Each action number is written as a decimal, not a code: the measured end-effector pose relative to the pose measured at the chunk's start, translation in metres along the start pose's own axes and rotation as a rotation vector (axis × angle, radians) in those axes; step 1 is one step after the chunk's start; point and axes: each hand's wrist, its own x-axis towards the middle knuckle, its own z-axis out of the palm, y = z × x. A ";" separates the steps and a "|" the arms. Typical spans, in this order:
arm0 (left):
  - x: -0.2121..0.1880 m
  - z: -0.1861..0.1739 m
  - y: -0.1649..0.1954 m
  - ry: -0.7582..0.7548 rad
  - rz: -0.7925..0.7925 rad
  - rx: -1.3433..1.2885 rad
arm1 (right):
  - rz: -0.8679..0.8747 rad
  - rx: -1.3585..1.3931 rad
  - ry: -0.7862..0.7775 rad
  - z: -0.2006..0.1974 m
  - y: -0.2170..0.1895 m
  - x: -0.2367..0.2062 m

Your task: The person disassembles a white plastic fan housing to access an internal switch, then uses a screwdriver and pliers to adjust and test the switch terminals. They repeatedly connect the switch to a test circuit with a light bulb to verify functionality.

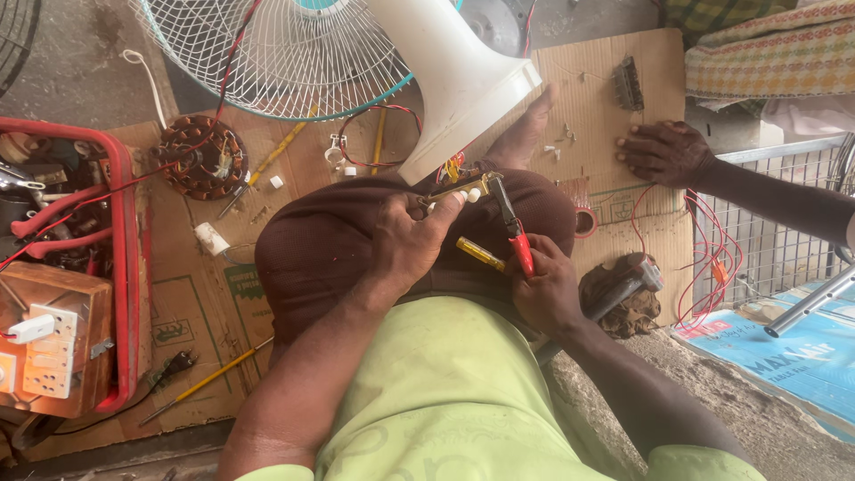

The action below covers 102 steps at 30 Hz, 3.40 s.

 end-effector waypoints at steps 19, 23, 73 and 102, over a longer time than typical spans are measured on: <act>0.000 -0.001 0.000 -0.013 0.018 -0.008 | 0.024 -0.044 -0.007 0.000 -0.001 -0.001; 0.000 0.000 0.000 -0.029 0.007 -0.020 | 0.040 -0.025 -0.007 -0.001 -0.001 -0.001; -0.008 -0.007 -0.007 -0.041 -0.027 -0.267 | 0.097 0.037 -0.055 -0.007 -0.002 0.005; -0.005 -0.016 -0.014 -0.051 -0.054 -0.273 | 0.084 0.038 -0.042 -0.006 -0.003 0.004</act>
